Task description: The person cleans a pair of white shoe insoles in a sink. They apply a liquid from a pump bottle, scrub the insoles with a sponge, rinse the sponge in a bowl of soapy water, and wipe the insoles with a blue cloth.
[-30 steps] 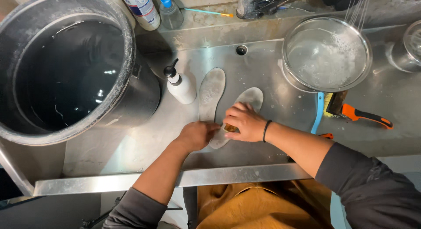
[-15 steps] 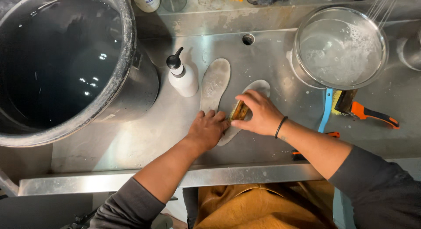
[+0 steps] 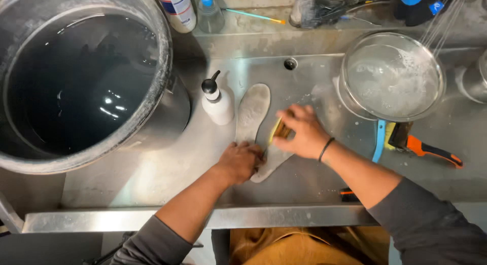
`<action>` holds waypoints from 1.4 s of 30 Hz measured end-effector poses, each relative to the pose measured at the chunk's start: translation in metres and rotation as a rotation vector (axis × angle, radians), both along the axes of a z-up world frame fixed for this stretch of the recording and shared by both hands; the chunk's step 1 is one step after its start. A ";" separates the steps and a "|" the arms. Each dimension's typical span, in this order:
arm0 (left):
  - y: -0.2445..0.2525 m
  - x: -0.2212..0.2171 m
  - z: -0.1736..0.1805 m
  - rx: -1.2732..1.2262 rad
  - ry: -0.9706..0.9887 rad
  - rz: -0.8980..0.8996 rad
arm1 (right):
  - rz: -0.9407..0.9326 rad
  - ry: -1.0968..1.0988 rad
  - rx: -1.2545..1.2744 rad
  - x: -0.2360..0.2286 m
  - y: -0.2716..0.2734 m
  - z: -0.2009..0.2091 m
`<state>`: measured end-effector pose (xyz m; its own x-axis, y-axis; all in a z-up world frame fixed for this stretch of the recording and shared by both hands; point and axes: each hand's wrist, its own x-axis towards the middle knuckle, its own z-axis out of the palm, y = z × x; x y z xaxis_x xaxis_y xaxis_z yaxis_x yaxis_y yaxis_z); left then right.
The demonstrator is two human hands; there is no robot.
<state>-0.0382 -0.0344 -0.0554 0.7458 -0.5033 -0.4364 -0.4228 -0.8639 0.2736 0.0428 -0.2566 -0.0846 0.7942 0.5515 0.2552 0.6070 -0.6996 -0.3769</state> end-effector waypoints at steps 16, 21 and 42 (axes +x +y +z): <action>0.000 0.007 0.002 0.021 0.020 -0.062 | 0.152 0.317 -0.108 0.005 -0.009 -0.003; 0.001 0.006 0.010 0.032 0.035 -0.058 | -0.248 0.071 -0.104 0.054 -0.026 -0.020; 0.002 0.009 0.014 0.047 0.080 -0.075 | -0.215 0.348 -0.321 0.052 -0.029 0.017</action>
<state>-0.0292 -0.0325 -0.0410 0.6686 -0.5338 -0.5177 -0.4651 -0.8434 0.2689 0.0944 -0.2855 -0.0679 0.9058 0.3738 -0.1993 0.3140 -0.9083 -0.2763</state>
